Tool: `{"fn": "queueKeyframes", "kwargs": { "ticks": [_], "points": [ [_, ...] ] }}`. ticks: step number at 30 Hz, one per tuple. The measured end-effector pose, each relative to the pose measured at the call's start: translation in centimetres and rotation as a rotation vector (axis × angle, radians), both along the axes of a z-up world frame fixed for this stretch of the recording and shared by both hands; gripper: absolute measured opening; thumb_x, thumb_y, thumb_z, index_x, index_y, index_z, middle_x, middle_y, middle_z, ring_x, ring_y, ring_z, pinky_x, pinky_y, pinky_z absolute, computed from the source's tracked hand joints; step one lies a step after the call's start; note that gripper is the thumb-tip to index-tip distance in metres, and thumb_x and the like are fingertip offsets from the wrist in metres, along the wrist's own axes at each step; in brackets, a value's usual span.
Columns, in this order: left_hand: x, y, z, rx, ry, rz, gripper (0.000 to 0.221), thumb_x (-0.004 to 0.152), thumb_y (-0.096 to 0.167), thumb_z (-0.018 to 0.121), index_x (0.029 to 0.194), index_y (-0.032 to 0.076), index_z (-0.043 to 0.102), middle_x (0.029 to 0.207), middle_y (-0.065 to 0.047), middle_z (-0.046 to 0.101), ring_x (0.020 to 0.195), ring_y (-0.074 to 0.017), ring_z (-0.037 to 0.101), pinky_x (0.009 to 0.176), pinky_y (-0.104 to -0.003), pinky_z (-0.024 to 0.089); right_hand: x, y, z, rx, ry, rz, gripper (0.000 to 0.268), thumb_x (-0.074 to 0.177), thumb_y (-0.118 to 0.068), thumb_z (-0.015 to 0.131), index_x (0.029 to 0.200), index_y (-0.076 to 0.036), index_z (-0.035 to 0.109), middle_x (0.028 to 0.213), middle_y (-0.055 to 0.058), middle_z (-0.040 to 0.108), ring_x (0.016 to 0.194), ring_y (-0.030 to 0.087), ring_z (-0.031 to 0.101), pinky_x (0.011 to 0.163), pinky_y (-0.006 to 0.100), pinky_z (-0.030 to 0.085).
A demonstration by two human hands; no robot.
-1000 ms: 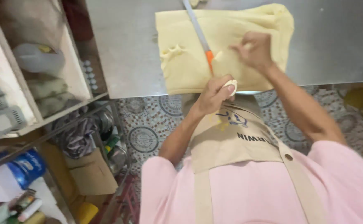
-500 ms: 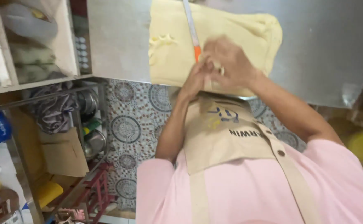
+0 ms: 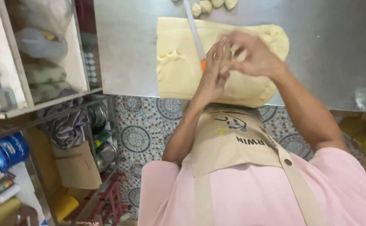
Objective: Cutting dough into strips and rolling them into small balls on a work surface
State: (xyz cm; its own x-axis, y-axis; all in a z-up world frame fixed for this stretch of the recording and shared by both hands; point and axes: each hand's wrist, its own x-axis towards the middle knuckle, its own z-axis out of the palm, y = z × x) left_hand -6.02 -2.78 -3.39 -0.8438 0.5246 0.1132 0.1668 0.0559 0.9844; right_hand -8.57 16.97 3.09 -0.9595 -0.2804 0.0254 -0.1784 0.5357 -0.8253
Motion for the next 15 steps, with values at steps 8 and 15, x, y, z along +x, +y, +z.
{"fn": "queueKeyframes", "kwargs": {
  "ticks": [8,15],
  "points": [
    [2.7,3.5,-0.7,0.359,-0.612,-0.038,0.011,0.099,0.023,0.061,0.096,0.012,0.059,0.079,0.001,0.06,0.074,-0.0084,0.056,0.071,-0.025,0.045,3.4,0.4,-2.6,-0.178,0.357,0.086,0.051,0.105,-0.046,0.058,0.11,0.004,0.065,0.107,0.024,0.063,0.106,0.04,0.058,0.092,0.052,0.046],
    [4.8,2.2,3.6,0.193,-0.503,-0.068,0.025,0.102,0.03,0.048,0.088,0.012,0.06,0.076,0.003,0.056,0.068,-0.0088,0.049,0.062,-0.024,0.039,2.0,5.6,-14.3,-0.079,0.439,-0.148,0.052,0.101,-0.022,0.082,0.065,-0.011,0.047,0.06,0.001,0.04,0.056,0.017,0.034,0.055,0.036,0.027]
  ]
}}
